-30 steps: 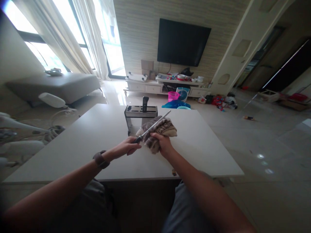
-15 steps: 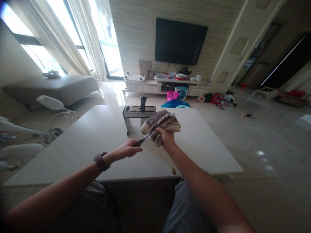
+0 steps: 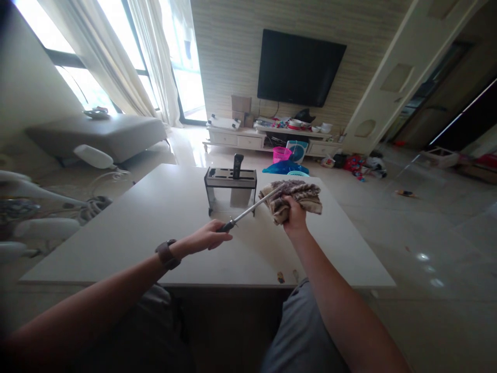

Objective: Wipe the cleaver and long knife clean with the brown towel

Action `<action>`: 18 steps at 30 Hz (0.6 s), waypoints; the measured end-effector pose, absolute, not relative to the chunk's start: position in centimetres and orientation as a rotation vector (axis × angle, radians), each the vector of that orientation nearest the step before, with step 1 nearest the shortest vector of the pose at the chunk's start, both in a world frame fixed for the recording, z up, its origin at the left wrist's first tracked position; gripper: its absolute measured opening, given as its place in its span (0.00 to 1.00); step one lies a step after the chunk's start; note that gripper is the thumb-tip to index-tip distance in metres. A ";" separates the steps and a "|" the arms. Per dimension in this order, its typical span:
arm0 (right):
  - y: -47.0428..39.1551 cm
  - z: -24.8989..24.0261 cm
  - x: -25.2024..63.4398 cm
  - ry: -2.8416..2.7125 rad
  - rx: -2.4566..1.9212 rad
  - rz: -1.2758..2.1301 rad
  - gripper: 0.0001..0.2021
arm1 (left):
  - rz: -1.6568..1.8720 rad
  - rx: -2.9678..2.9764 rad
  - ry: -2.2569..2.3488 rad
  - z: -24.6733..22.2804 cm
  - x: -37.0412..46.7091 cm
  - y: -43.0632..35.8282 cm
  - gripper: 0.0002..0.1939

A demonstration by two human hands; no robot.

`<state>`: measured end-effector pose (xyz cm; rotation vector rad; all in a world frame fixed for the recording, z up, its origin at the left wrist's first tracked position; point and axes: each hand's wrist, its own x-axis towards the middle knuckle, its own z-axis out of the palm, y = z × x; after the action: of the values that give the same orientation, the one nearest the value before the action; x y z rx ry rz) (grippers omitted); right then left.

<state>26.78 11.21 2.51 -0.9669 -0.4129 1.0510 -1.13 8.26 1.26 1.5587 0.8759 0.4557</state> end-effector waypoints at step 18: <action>9.5 0.4 19.0 -0.525 -1.025 1.122 0.12 | 0.466 1.565 0.881 0.5 -0.3 8.1 0.14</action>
<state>18.98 9.50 0.43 -1.0245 -0.5250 1.1220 -0.26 8.13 0.52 1.5649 0.8813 0.4663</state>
